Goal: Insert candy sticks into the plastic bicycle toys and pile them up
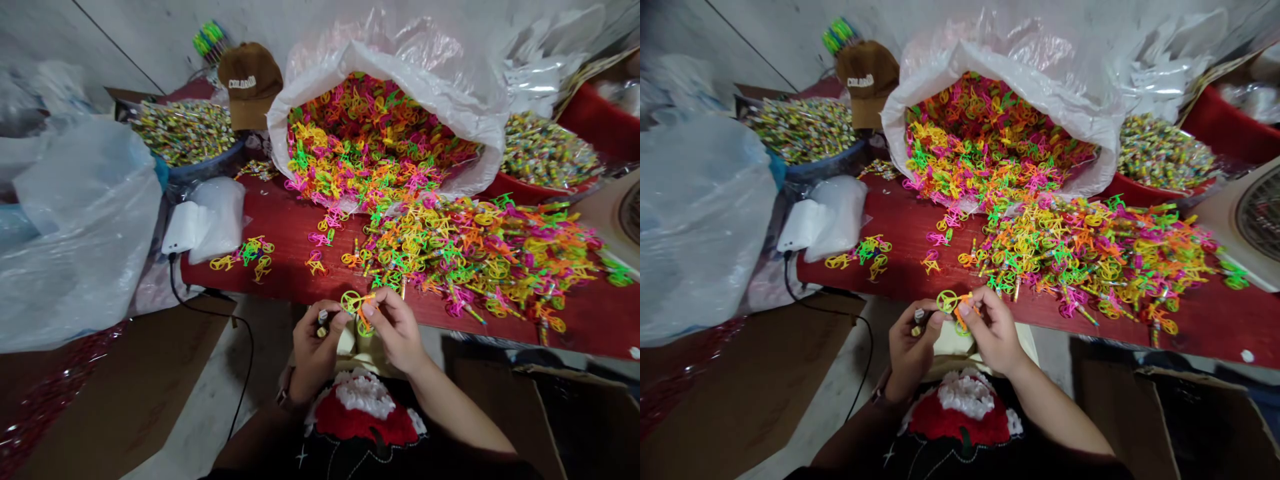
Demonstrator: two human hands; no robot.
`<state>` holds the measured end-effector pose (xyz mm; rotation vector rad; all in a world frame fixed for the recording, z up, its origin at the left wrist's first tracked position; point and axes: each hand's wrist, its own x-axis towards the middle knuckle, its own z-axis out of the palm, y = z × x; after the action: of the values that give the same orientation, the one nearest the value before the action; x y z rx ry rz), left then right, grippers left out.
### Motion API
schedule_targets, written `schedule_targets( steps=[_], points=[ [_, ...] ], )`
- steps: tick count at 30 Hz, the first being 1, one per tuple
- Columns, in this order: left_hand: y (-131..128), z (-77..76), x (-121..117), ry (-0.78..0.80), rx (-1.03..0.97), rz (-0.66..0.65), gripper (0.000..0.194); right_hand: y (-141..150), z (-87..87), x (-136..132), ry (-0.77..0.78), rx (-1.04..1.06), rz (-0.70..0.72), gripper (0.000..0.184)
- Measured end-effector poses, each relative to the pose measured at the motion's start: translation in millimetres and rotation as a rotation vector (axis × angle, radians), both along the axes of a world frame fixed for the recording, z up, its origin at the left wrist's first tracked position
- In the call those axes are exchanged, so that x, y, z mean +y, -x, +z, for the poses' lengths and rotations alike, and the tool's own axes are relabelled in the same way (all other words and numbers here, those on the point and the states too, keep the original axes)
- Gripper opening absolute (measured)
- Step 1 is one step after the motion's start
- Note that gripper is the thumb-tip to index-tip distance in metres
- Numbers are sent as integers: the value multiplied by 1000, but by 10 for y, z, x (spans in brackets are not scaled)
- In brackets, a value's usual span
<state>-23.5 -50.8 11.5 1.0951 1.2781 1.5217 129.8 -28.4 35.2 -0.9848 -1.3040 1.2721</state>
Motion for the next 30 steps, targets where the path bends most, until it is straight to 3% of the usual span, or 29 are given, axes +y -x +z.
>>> schedule_targets(
  steps=[5, 9, 16, 25, 30],
  points=[
    [-3, -3, -22, -32, 19, -10, 21, 6, -18, -21, -75, -88, -32, 21],
    [14, 3, -60, -100, 90, -25, 9, 32, -13, -62, -54, -82, -67, 23],
    [60, 24, -81, -148, 166, -174, 6, 28, 25, -124, -22, -102, -91, 31],
    [-90, -4, -196, -206, 137, -156, 9, 217, -101, -261, -66, -46, -315, 35],
    [-63, -101, -131, -114, 147, -134, 7, 176, -120, -76, -138, -154, -255, 32]
  ],
)
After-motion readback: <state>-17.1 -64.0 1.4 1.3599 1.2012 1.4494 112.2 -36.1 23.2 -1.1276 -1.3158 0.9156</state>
